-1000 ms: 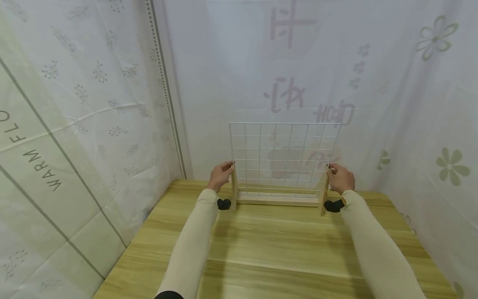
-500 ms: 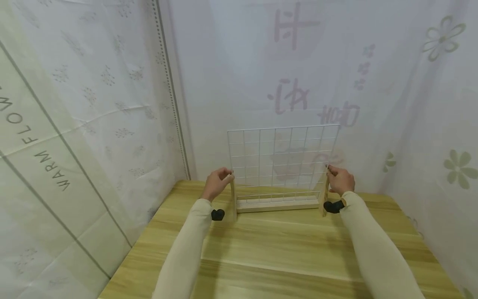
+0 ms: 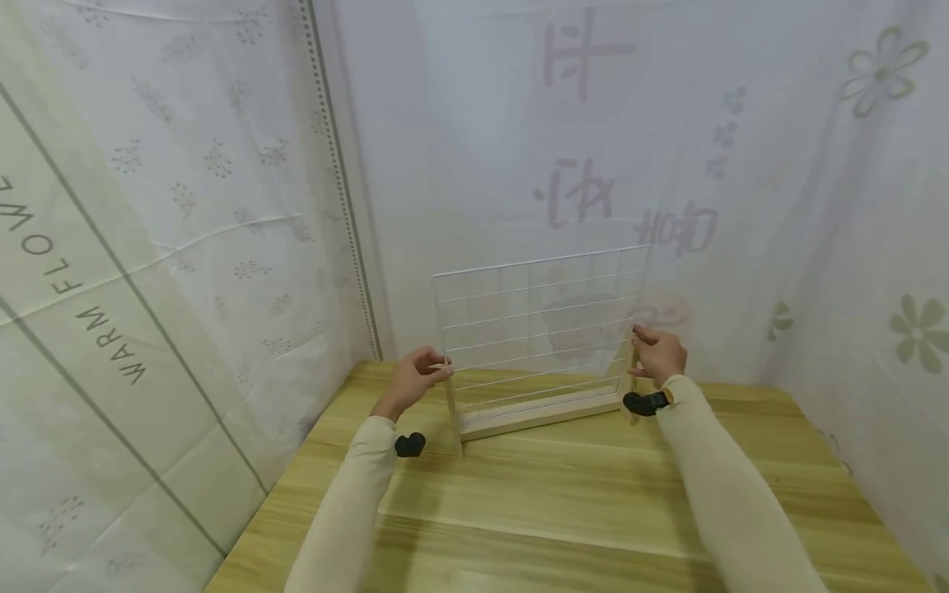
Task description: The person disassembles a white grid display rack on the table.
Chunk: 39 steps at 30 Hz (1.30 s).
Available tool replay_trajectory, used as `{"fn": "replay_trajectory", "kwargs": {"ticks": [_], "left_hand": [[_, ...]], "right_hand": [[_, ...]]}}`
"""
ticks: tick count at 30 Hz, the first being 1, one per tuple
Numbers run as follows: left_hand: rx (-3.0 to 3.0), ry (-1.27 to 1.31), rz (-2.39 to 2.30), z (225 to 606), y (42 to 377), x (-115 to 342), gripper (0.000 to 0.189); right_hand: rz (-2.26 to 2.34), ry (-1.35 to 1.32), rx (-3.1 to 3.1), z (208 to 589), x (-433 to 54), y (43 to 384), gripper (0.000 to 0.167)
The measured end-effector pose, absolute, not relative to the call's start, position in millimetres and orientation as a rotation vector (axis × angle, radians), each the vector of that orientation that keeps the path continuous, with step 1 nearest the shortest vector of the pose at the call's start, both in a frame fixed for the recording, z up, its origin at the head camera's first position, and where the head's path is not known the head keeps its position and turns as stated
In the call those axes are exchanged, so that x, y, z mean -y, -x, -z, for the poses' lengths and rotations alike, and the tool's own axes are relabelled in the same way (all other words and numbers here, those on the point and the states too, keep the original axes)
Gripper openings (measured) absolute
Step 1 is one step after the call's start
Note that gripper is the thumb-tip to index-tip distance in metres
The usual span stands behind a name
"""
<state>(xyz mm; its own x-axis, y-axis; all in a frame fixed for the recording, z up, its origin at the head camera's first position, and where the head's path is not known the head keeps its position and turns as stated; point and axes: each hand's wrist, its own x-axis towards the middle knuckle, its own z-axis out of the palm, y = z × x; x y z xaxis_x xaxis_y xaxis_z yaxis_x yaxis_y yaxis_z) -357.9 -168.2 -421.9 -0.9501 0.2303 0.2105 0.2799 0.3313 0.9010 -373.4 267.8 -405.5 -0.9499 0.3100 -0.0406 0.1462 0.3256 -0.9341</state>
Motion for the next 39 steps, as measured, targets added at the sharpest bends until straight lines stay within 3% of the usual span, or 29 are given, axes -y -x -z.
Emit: {"fn": "replay_trajectory", "kwargs": {"ticks": [13,23,29,39], "left_hand": [[2.577,0.455,1.670,430,332,197,0.026],[2.572,0.504,1.569,431,316,207,0.026],[2.545,0.501,1.641,435,315,208,0.028],[2.391,0.488,1.693,451,313,202,0.026]], "right_hand": [[-1.819,0.371,2.415,406,-242,384,0.045],[-1.666,0.363,2.473,407,-224,392,0.043],[-1.661,0.346,2.307,412,-194,370,0.049],[-1.695,0.204,2.112,445,-132,343,0.041]]}}
